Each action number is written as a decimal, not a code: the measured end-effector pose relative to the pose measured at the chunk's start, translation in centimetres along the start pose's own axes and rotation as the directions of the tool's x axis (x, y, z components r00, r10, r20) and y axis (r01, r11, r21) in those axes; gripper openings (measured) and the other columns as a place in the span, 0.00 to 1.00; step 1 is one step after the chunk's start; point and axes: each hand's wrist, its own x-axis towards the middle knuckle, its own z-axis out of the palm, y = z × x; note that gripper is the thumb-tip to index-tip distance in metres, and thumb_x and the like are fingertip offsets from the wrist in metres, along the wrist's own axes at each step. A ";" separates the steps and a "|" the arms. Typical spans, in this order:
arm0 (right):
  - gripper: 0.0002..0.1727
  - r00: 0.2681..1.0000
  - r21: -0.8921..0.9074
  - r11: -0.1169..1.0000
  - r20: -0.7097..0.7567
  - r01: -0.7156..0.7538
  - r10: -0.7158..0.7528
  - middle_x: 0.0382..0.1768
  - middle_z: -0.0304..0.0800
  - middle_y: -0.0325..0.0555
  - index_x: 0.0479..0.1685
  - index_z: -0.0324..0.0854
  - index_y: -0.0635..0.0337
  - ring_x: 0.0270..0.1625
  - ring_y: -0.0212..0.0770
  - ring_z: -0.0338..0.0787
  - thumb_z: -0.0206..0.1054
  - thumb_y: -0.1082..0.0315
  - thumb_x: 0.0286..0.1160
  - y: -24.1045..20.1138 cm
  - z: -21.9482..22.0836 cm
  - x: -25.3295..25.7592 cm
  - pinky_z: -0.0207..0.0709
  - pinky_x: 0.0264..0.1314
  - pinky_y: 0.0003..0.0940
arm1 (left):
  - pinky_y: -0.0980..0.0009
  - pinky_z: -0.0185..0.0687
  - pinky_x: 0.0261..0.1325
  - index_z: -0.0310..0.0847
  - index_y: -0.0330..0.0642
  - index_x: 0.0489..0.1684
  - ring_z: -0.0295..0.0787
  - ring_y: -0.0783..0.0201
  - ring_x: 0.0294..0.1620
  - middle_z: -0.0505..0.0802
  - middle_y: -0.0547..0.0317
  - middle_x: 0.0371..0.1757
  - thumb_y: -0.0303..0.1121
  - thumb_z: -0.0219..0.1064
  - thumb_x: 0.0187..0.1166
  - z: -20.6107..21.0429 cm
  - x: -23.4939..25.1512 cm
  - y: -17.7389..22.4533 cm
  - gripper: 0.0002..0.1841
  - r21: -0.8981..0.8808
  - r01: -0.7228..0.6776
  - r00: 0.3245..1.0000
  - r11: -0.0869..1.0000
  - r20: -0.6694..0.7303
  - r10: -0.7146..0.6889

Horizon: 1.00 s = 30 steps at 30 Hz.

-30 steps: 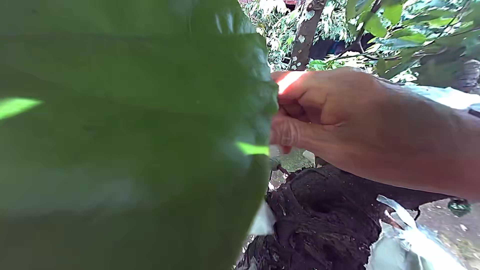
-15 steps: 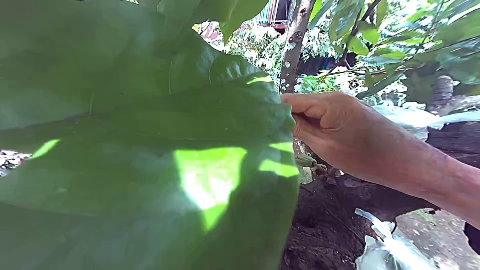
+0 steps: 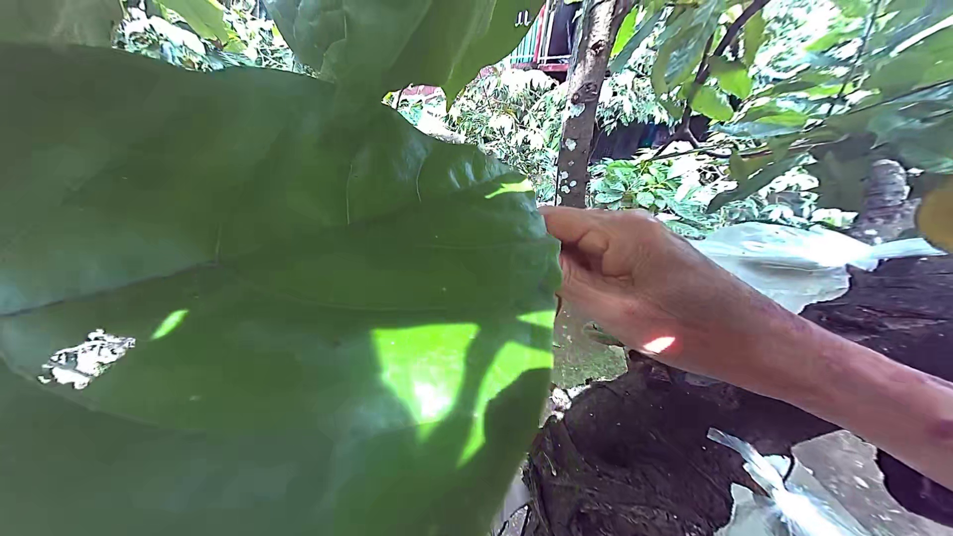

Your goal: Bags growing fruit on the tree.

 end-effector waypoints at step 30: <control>0.05 0.999 -0.293 0.955 -0.042 -0.043 0.032 0.25 0.89 0.31 0.39 0.89 0.48 0.23 0.26 0.87 0.68 0.65 0.80 -0.3 -0.9 0.8 0.83 0.22 0.24 | 0.71 0.84 0.31 0.80 0.36 0.46 0.85 0.64 0.27 0.88 0.53 0.32 0.36 0.55 0.89 -5.0 0.8 -2.2 0.13 0.201 -0.178 0.984 0.963 0.017 0.178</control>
